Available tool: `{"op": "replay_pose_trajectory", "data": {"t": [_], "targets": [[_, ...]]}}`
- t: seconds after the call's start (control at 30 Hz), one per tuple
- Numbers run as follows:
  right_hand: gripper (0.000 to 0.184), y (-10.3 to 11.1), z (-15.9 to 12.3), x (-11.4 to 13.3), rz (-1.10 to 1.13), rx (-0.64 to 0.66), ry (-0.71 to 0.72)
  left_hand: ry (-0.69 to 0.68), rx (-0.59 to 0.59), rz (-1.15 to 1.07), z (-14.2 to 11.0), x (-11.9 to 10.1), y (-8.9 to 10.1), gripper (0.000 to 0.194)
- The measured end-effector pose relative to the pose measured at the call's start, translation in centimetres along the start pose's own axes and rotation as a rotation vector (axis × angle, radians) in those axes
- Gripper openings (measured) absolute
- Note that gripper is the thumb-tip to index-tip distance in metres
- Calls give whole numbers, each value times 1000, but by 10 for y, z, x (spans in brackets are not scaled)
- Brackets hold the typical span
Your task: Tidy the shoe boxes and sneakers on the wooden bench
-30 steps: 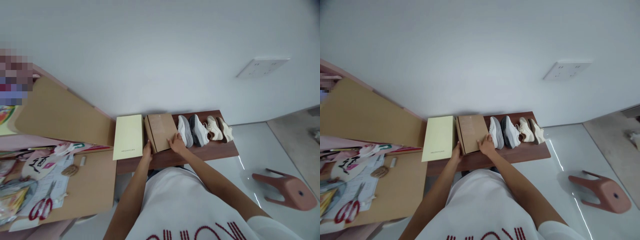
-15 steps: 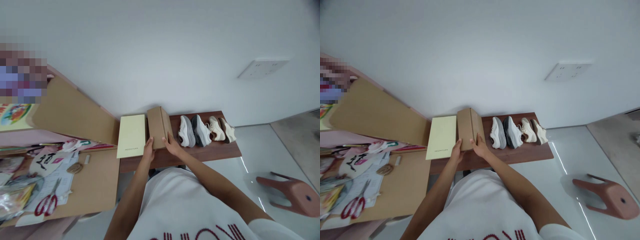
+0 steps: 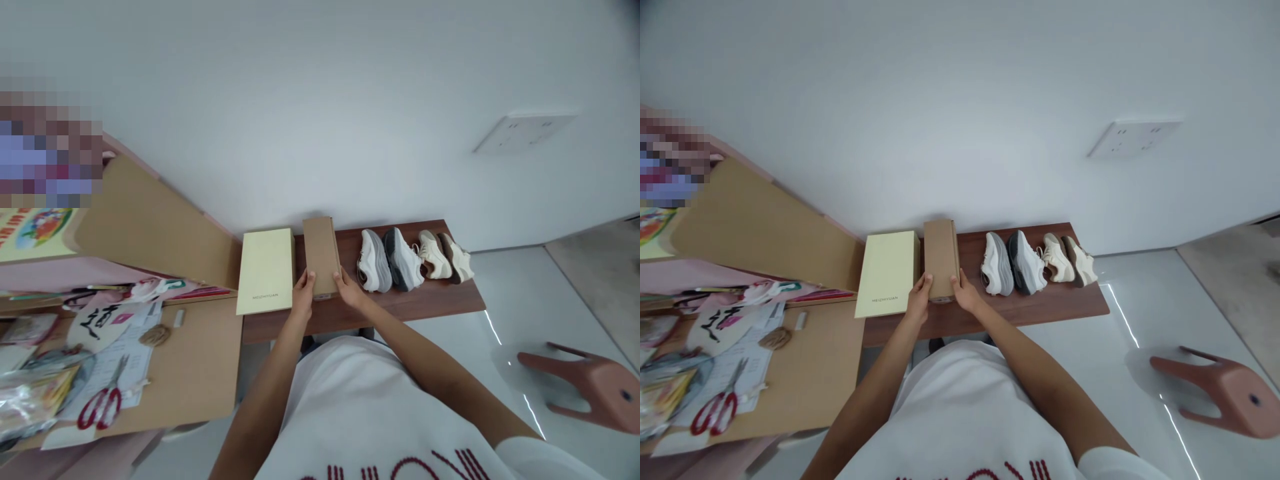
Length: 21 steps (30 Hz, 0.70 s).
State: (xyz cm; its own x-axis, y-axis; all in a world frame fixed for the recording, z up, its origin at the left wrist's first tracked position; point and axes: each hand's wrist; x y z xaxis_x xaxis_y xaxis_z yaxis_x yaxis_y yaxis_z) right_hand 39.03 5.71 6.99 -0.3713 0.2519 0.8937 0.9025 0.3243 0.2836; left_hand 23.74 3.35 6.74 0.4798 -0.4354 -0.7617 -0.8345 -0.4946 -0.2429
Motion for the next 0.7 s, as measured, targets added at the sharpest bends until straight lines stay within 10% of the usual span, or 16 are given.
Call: {"op": "replay_pose_trajectory", "data": {"t": [0.23,0.47,0.7], "targets": [[87,6,4,-17,44,-27,59,187,44,3,13,12,9,56],[78,41,3,-41,58,-244,201,488,-225,198,30,51,10,41],[66,69,0,-46,6,-363,202,534,-74,-67,32,66,5,33]]}}
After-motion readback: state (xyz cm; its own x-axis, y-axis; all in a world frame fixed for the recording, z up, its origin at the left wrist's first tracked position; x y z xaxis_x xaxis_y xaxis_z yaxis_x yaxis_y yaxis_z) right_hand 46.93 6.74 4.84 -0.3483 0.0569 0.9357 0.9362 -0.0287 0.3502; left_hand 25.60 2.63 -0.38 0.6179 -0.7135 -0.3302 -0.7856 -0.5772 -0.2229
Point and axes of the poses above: each hand's wrist, its own z-axis towards the middle knuckle, its own y-axis out of the back of the hand, x = y × z, and after that the axes turned 7 degrees about y, right-handed
